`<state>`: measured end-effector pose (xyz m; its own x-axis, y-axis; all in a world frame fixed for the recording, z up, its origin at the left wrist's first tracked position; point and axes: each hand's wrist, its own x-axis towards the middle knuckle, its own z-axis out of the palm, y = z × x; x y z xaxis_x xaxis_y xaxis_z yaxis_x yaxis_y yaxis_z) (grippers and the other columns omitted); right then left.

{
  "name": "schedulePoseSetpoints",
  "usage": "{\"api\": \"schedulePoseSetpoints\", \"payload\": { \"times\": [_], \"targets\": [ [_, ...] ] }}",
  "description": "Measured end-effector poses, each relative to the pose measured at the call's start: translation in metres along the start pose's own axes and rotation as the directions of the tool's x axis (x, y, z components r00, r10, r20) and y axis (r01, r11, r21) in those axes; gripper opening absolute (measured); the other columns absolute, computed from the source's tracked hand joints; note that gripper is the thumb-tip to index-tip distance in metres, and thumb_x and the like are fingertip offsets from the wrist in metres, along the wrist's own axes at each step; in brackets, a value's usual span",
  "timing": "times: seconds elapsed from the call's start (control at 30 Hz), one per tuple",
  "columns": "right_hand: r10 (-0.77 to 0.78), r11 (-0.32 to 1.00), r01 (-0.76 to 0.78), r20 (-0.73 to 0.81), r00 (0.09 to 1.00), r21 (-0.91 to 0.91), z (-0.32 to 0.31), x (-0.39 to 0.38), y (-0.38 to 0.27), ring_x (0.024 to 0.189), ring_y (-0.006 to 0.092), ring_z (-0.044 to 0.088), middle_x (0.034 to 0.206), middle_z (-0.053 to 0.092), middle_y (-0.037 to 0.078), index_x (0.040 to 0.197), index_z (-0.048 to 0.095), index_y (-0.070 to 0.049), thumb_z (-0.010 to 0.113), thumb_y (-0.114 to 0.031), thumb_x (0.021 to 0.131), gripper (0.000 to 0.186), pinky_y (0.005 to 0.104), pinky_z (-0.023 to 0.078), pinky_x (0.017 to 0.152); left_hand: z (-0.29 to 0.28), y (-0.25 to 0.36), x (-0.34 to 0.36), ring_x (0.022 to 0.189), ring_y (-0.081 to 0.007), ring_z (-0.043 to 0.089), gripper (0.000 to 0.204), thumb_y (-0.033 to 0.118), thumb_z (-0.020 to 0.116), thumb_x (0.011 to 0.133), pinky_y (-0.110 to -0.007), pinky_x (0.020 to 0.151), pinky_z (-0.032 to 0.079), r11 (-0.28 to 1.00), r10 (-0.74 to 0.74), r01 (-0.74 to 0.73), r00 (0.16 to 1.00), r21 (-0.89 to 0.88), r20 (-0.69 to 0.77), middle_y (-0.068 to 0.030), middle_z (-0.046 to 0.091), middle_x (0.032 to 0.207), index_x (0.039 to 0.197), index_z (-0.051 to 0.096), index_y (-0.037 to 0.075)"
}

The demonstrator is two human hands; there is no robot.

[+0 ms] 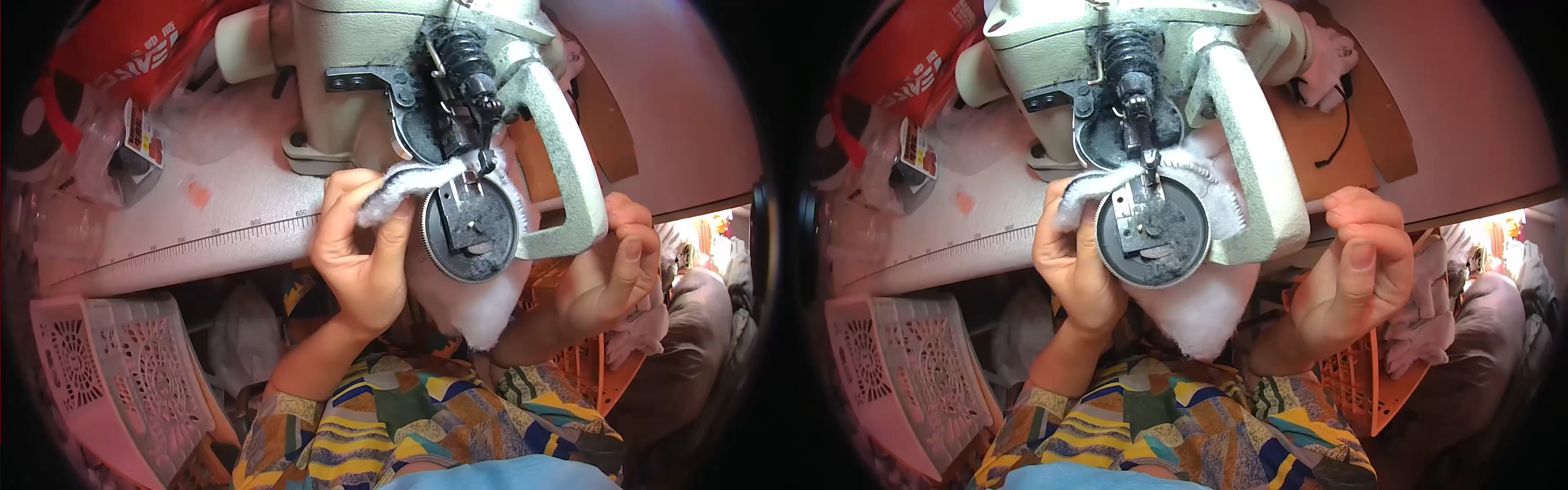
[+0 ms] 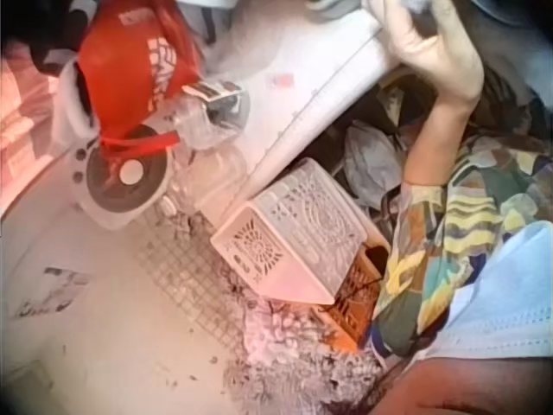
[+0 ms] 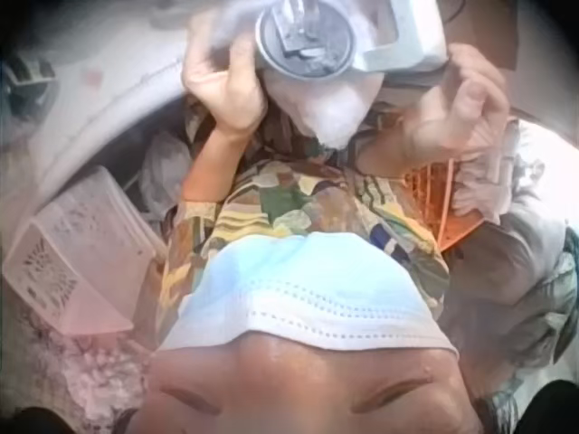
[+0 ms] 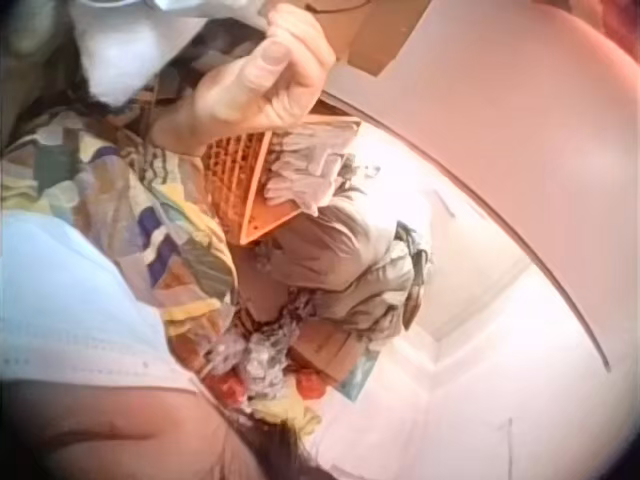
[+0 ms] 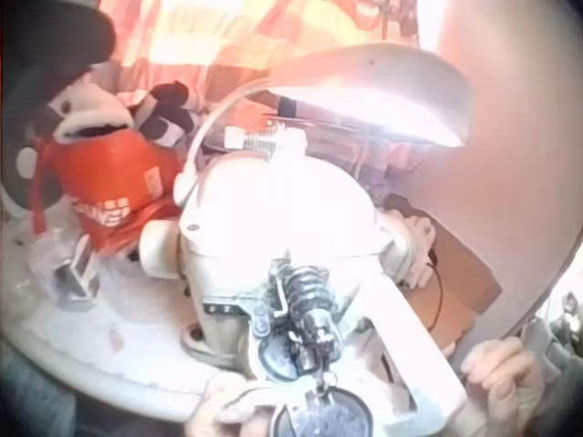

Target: Sewing, cutting thread, turning inside-out, and arranging fabric gloves at a sewing workstation.

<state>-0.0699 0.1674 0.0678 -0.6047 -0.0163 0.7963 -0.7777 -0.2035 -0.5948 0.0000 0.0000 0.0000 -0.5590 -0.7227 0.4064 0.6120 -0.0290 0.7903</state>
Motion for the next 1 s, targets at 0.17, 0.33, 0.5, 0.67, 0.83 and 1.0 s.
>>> {"api": "schedulePoseSetpoints", "payload": {
  "times": [0.17,0.33,0.5,0.67,0.83,1.0],
  "targets": [
    [0.017,1.000,-0.017,-0.036,0.999,0.004,-0.004,0.000,0.001,0.087,0.0268,0.053,0.090,0.058,0.017,0.084,0.056,0.004,0.052,-0.009,0.088,0.014,0.0400,0.042,0.085,0.004,0.003,0.006,0.083,-0.0199,0.050,0.015,0.006,0.072,0.080,-0.029,0.077,0.041,0.959,0.157,-0.157,0.987,0.234,0.020,-0.0062,0.060,0.089,0.091,0.066,-0.001],
    [0.024,1.000,-0.023,-0.058,0.998,0.014,-0.010,0.001,0.001,0.088,0.0264,0.053,0.090,0.058,0.017,0.084,0.056,0.005,0.051,-0.008,0.088,0.014,0.0396,0.043,0.085,0.012,0.003,0.016,0.087,-0.0223,0.046,0.020,-0.001,0.071,0.066,-0.031,0.082,0.035,0.883,0.272,-0.296,0.955,0.364,0.116,-0.0035,0.058,0.082,0.085,0.068,0.004],
    [0.089,0.996,-0.089,-0.026,0.996,0.003,-0.006,-0.003,0.007,0.086,0.0250,0.055,0.090,0.059,0.017,0.084,0.056,0.005,0.052,-0.006,0.088,0.013,0.0383,0.044,0.084,0.012,0.004,0.019,0.088,-0.0221,0.044,0.018,0.001,0.073,0.065,-0.031,0.083,0.033,0.853,0.285,-0.323,0.946,0.409,0.153,-0.0029,0.056,0.081,0.082,0.067,0.004],
    [0.172,0.985,-0.172,0.039,0.984,-0.004,0.003,-0.004,0.011,0.085,0.0213,0.057,0.091,0.060,0.016,0.085,0.056,0.006,0.055,-0.002,0.086,0.008,0.0323,0.045,0.081,0.012,0.005,0.020,0.088,-0.0223,0.044,0.017,0.003,0.074,0.065,-0.031,0.083,0.032,0.858,0.277,-0.322,0.946,0.400,0.167,-0.0031,0.055,0.080,0.080,0.067,0.004],
    [0.292,0.956,-0.289,0.103,0.951,-0.043,0.012,-0.005,0.015,0.089,0.0173,0.058,0.097,0.062,0.014,0.089,0.060,0.008,0.058,-0.002,0.087,0.010,0.0283,0.046,0.082,0.013,0.011,0.022,0.088,-0.0224,0.043,0.016,0.004,0.074,0.066,-0.031,0.083,0.033,0.853,0.254,-0.314,0.947,0.416,0.195,-0.0030,0.054,0.081,0.080,0.067,0.004],
    [0.239,0.969,-0.187,0.424,0.874,-0.161,0.026,-0.005,0.034,0.086,0.0182,0.060,0.097,0.064,0.010,0.091,0.063,0.005,0.070,-0.003,0.077,0.017,0.0288,0.047,0.077,0.011,0.016,0.024,0.089,-0.0222,0.043,0.016,0.003,0.074,0.066,-0.031,0.083,0.035,0.841,0.216,-0.292,0.953,0.455,0.213,-0.0039,0.053,0.081,0.079,0.065,0.002]
  ]
}}
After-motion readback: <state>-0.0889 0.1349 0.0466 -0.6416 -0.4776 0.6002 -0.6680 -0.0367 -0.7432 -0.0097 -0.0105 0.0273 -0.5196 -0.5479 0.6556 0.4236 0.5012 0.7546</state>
